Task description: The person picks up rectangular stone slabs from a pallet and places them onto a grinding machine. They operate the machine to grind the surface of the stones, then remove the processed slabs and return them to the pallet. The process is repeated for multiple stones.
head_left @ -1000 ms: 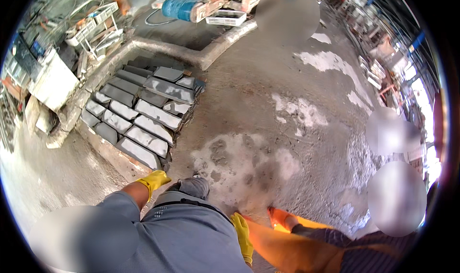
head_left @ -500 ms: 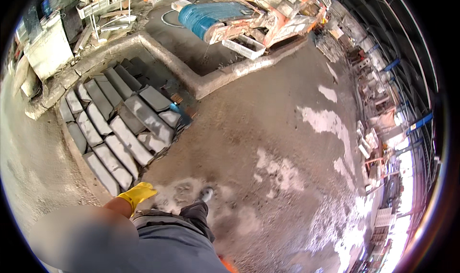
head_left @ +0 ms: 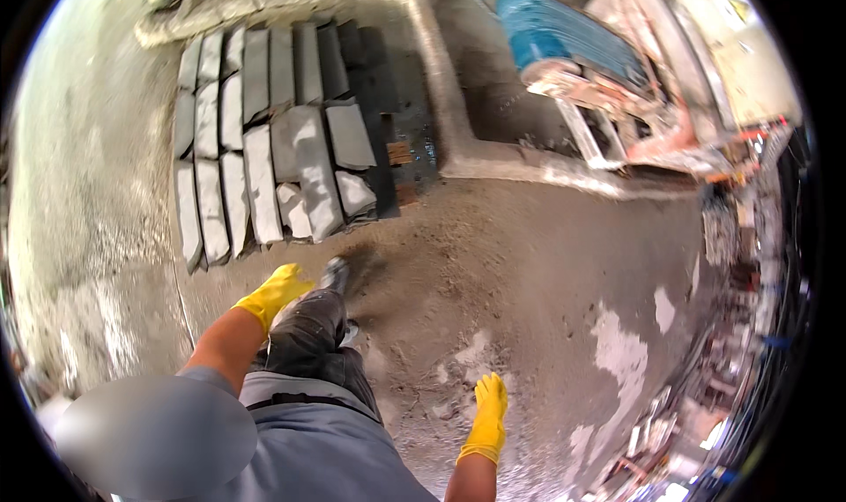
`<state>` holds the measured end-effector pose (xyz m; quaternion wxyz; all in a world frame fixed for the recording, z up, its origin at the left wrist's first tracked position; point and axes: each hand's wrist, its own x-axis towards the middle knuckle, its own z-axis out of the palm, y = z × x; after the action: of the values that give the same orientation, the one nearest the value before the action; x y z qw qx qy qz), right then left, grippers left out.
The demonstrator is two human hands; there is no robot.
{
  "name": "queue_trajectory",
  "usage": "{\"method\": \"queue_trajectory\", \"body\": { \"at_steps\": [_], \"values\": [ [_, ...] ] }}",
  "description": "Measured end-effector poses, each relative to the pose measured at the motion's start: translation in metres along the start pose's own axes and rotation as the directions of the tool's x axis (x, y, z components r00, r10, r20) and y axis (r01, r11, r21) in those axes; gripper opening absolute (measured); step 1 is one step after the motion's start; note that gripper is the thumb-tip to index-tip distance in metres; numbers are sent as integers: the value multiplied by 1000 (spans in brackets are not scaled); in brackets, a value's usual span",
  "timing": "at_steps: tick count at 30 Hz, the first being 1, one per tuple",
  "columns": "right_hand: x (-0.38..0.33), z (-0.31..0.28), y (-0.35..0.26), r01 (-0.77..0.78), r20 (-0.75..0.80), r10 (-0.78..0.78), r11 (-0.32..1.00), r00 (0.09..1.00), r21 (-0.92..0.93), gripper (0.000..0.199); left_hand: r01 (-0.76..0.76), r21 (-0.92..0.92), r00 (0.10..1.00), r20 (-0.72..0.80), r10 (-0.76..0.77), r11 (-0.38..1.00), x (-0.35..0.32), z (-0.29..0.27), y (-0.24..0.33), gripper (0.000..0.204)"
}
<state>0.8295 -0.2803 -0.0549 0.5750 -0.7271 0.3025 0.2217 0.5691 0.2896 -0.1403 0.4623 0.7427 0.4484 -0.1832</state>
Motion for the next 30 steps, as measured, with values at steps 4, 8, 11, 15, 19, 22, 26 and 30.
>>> {"method": "queue_trajectory", "body": {
  "at_steps": [4, 8, 11, 15, 19, 22, 26, 30],
  "values": [
    [24, 38, -46, 66, 180, -35, 984, 983, -168, 40, 119, -138, 984, -118, -135, 983, 82, 57, 0, 86],
    [26, 61, -30, 87, 357, 76, 904, 931, -419, 44, 423, -243, 870, -161, -466, 873, 138, 24, 60, 122],
    [-30, 109, -74, 176, 424, 329, 577, 844, -797, 47, 530, -286, 776, -216, -593, 798, 183, 41, 69, 138],
    [-41, 172, -137, -26, 305, 647, 449, 699, -893, 49, 632, -143, 746, -156, -648, 762, 225, 29, 106, 149],
    [14, 205, -187, 79, 285, 248, 613, 926, -786, 47, 703, -124, 654, -274, -705, 700, 232, 53, 106, 155],
    [35, 268, -245, -76, 215, 243, 809, 946, -583, 46, 682, -209, 611, -364, -703, 701, 241, 71, 99, 154],
    [47, 302, -283, 84, 376, 224, 755, 899, -650, 46, 553, -256, 678, -415, -607, 793, 237, 77, 79, 152],
    [81, 290, -278, 58, 385, 310, 710, 869, -702, 46, 579, -272, 670, -379, -639, 768, 231, 68, 95, 148]
  ]
}}
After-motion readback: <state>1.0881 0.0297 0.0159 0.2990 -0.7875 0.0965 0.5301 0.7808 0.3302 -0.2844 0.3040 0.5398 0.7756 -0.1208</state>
